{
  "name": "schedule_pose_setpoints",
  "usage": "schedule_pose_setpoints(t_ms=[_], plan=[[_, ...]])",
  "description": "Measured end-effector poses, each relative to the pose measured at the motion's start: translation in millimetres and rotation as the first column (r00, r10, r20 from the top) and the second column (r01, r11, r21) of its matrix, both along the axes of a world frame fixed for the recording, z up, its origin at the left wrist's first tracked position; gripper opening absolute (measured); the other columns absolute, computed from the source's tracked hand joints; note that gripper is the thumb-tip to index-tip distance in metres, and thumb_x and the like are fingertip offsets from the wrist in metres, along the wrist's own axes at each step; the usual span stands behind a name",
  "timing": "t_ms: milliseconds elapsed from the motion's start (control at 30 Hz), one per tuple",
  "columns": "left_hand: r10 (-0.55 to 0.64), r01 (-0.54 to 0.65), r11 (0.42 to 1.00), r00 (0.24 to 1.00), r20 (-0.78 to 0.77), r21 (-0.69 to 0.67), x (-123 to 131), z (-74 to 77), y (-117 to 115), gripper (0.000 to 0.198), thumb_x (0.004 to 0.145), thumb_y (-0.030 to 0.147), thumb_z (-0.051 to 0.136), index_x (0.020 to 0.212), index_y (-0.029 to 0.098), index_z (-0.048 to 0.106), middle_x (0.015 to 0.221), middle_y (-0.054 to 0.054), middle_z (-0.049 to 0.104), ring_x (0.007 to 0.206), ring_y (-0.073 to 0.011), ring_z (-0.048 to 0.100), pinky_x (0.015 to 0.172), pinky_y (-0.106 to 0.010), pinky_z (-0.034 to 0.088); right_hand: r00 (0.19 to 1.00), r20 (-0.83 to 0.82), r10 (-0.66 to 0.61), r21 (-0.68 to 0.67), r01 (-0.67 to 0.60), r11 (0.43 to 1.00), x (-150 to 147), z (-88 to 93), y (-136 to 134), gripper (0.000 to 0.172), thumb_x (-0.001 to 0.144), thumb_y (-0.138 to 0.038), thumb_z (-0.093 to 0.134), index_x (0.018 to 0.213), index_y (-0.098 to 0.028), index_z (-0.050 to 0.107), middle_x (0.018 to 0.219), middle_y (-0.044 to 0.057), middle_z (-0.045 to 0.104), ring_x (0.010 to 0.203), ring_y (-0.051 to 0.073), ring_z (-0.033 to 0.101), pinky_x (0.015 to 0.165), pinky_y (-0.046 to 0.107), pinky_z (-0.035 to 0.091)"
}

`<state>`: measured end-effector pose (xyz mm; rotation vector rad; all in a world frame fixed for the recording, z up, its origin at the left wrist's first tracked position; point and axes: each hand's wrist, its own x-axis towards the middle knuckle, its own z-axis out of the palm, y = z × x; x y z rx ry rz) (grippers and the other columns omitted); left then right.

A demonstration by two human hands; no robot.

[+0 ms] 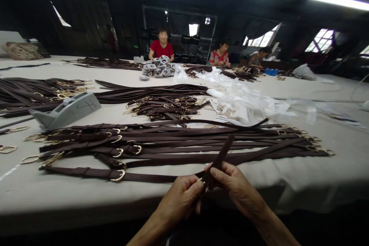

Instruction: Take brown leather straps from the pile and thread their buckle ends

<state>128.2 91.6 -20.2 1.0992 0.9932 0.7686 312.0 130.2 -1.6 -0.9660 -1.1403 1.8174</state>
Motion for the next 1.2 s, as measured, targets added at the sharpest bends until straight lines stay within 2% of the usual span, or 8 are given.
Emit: schedule_pose_setpoints(t_ms=[200,367,533,633,800,967,1200], plan=[[-0.060,0.061,0.998,0.997,0.057,-0.013,2.1,-0.7,0.6,0.051,0.089,0.062,0.048,0.092,0.012,0.058,0.060,0.001,0.060,0.034,-0.0045,0.036,0.033,-0.017,0.020,0.991,-0.063,-0.122,-0.161,0.111,0.981,-0.6,-3.7,-0.1,0.035,0.072,-0.041,0.085,0.086,-0.012,0.073,0.074,0.005,0.070,0.062,0.014,0.062,0.054,0.021,0.051],[-0.060,0.062,0.998,0.995,0.083,-0.022,2.3,-1.6,-0.2,0.048,0.089,0.059,0.051,0.097,0.012,0.059,0.061,0.000,0.060,0.034,-0.0046,0.037,0.034,-0.016,0.022,0.986,-0.110,-0.122,-0.196,0.099,0.976,6.3,-6.3,-2.2,0.030,0.079,-0.041,0.080,0.087,-0.013,0.073,0.078,0.007,0.073,0.069,0.018,0.067,0.053,0.021,0.053],[-0.042,0.043,0.999,0.998,0.048,-0.027,2.2,-4.0,0.5,0.047,0.088,0.060,0.051,0.089,0.013,0.057,0.057,0.003,0.057,0.034,-0.0039,0.032,0.034,-0.017,0.019,0.993,-0.121,-0.013,-0.092,0.002,0.996,13.2,-0.6,-8.9,0.027,0.089,-0.039,0.070,0.098,-0.013,0.072,0.087,0.010,0.074,0.079,0.021,0.069,0.070,0.028,0.056],[-0.041,0.040,0.999,0.999,-0.012,-0.023,3.3,-5.1,1.0,0.044,0.088,0.058,0.051,0.086,0.014,0.056,0.056,0.004,0.055,0.035,-0.0045,0.031,0.035,-0.017,0.019,0.998,-0.056,0.015,-0.045,-0.017,0.999,15.9,1.8,-10.8,0.026,0.089,-0.038,0.070,0.099,-0.014,0.071,0.091,0.010,0.074,0.078,0.020,0.069,0.072,0.028,0.055],[-0.049,0.051,0.999,0.989,-0.138,0.013,9.3,-1.8,0.9,0.037,0.092,0.049,0.048,0.086,0.014,0.058,0.057,0.003,0.056,0.038,-0.0057,0.034,0.037,-0.017,0.023,0.989,0.096,-0.116,0.003,0.116,0.993,17.7,-2.1,-9.1,0.035,0.080,-0.046,0.077,0.086,-0.012,0.073,0.077,0.008,0.073,0.066,0.017,0.066,0.063,0.026,0.054],[-0.037,0.045,0.996,0.994,-0.102,0.077,20.4,6.9,2.9,0.041,0.094,0.049,0.047,0.109,0.014,0.061,0.059,0.002,0.057,0.039,-0.0073,0.037,0.038,-0.018,0.025,0.969,0.182,-0.165,0.102,0.149,0.984,21.3,-2.3,-15.5,0.034,0.081,-0.047,0.076,0.091,-0.014,0.076,0.081,0.007,0.073,0.073,0.018,0.063,0.068,0.025,0.053],[-0.069,0.075,0.993,0.996,-0.064,0.094,32.6,14.5,8.4,0.034,0.094,0.037,0.048,0.120,0.017,0.056,0.058,0.002,0.060,0.038,-0.0075,0.037,0.039,-0.018,0.026,0.960,0.200,-0.197,0.062,0.189,0.980,27.9,4.2,-25.7,0.037,0.080,-0.049,0.076,0.094,-0.014,0.077,0.082,0.007,0.074,0.075,0.019,0.065,0.071,0.027,0.053]])
